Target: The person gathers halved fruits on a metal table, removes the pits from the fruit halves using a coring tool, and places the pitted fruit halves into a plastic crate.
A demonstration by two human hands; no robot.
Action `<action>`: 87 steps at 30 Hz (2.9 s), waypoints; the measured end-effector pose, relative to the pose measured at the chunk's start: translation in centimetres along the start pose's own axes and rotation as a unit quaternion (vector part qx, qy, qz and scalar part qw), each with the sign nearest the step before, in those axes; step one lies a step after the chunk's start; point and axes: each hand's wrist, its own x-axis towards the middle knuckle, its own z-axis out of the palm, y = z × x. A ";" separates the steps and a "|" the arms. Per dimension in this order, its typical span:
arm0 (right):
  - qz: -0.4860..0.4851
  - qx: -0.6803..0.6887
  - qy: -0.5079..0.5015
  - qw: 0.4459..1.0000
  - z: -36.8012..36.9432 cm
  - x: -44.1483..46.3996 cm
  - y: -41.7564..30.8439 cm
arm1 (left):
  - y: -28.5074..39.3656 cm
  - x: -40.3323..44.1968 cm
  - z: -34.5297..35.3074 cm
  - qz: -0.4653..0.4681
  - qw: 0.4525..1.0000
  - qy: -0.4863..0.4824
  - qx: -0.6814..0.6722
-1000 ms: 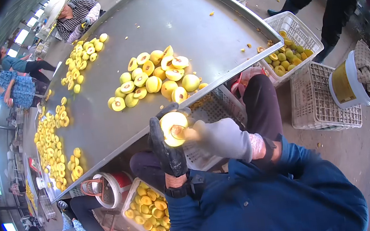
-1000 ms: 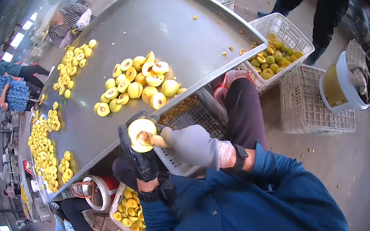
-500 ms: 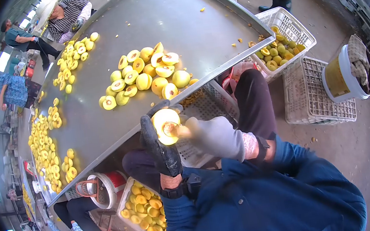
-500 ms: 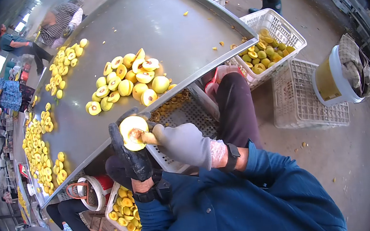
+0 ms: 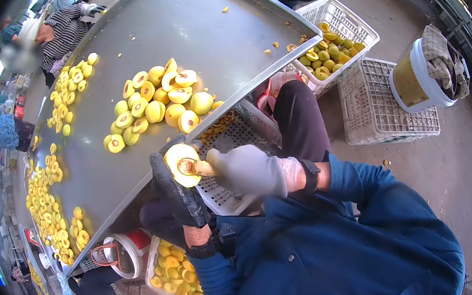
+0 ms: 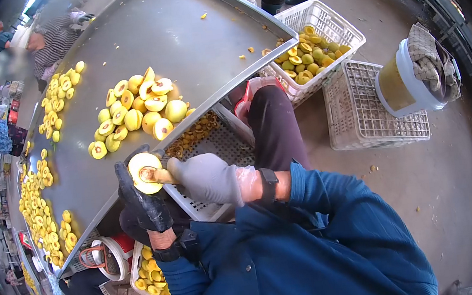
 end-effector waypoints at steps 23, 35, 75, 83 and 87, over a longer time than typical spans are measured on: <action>-0.013 -0.029 -0.030 0.999 -2.6 0.5 0.9 | 0.0 1.1 1.6 -0.079 0.994 0.034 -0.060; -0.118 -0.090 -0.004 0.989 -2.3 0.1 3.8 | 0.1 -3.0 -3.1 -0.134 0.987 -0.086 0.008; 0.156 0.464 -0.219 0.844 2.8 -0.8 1.8 | -2.1 0.3 -0.3 -0.085 0.986 -0.043 -0.137; -0.020 0.219 -0.090 0.971 3.2 -1.8 2.1 | -2.3 0.2 -1.5 -0.131 0.990 -0.042 -0.041; 0.025 0.097 -0.091 0.991 2.3 -1.5 0.5 | -3.1 -0.7 0.1 -0.035 0.992 -0.006 -0.123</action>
